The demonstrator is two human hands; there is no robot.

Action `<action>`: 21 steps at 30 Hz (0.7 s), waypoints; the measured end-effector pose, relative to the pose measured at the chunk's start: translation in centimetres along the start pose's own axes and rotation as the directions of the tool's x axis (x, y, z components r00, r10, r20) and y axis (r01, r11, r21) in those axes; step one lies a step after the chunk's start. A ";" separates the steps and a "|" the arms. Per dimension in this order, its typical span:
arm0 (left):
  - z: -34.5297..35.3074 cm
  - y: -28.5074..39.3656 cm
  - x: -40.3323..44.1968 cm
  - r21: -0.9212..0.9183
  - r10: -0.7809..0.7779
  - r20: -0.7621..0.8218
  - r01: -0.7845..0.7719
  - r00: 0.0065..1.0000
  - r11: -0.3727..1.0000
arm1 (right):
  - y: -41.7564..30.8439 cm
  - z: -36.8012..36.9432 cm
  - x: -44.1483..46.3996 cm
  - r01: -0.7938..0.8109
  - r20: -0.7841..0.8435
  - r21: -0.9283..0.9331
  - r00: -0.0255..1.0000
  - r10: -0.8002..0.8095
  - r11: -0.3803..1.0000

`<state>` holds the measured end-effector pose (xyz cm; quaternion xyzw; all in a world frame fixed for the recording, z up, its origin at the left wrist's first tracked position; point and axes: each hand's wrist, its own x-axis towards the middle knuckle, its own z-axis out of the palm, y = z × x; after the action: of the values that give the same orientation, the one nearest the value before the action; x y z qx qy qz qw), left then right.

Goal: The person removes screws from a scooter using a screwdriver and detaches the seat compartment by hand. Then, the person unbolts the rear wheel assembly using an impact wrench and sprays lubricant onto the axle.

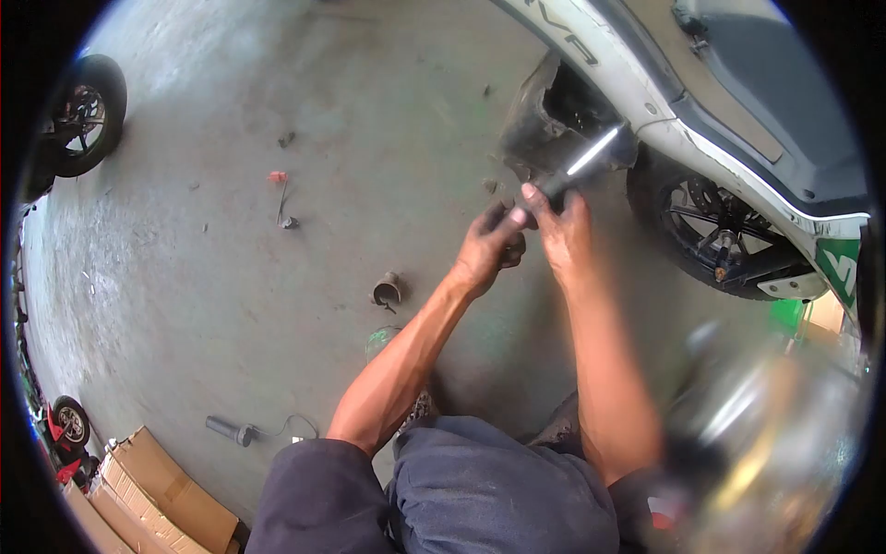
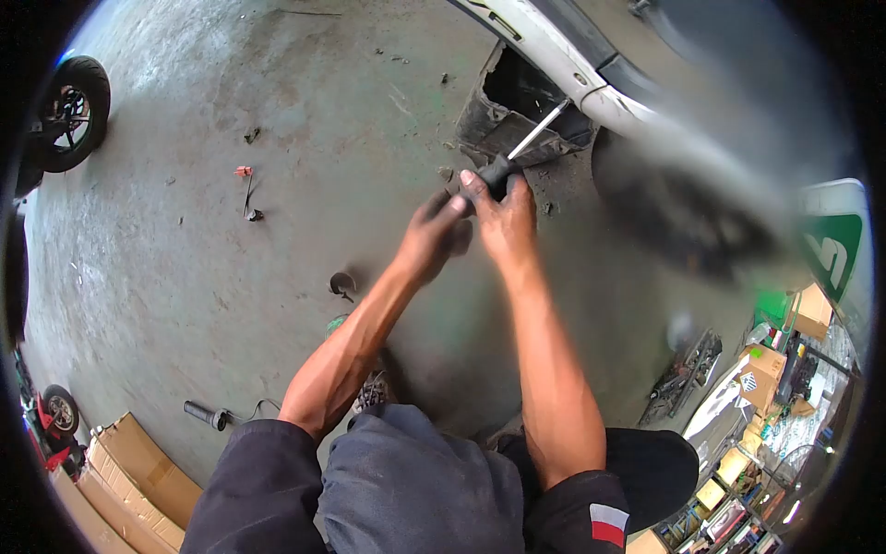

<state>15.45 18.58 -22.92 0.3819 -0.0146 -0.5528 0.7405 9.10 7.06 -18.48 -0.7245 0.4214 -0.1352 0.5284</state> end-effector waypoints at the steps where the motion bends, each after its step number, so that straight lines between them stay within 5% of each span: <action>1: -0.1 0.5 0.4 -0.090 -0.050 0.033 0.053 0.998 0.995 | -0.1 0.0 -0.3 0.045 -0.002 0.152 0.999 -0.045 0.987; 2: -0.1 1.0 1.1 -0.060 -0.234 -0.122 0.228 0.965 0.972 | -0.2 0.2 -0.5 0.085 -0.005 0.298 0.996 -0.088 0.951; 6: -1.7 1.0 2.0 -0.143 -0.512 0.172 0.536 0.841 0.832 | -2.0 0.7 -1.7 0.074 -0.009 0.647 0.996 -0.089 0.759; 9: -0.5 0.1 1.1 -0.110 -0.310 0.159 0.329 0.937 0.938 | -2.5 -0.2 -1.3 -0.042 0.038 0.268 0.999 0.033 0.963; 12: 0.9 -1.2 -0.1 -0.072 -0.131 0.005 0.131 0.991 0.989 | -0.2 0.5 0.5 0.094 -0.126 -0.274 0.983 -0.133 0.957; 15: 1.2 -1.5 0.1 0.155 0.171 -0.088 -0.156 0.981 0.975 | -1.9 -0.1 -0.5 -0.030 -0.114 -0.312 0.994 -0.006 0.950; 18: 1.0 -0.7 0.0 0.096 0.136 -0.125 -0.124 0.983 0.988 | -1.2 -0.4 -0.5 0.047 -0.013 -0.091 0.999 -0.048 0.995; 21: 0.3 2.6 -0.2 0.081 -0.262 -0.156 0.276 0.953 0.958 | -1.7 -0.3 -1.5 0.085 0.065 0.267 0.992 -0.106 0.960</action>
<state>17.33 18.78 -21.13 0.4561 0.0628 -0.6182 0.6370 8.77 8.11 -16.44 -0.6718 0.3430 -0.1868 0.6294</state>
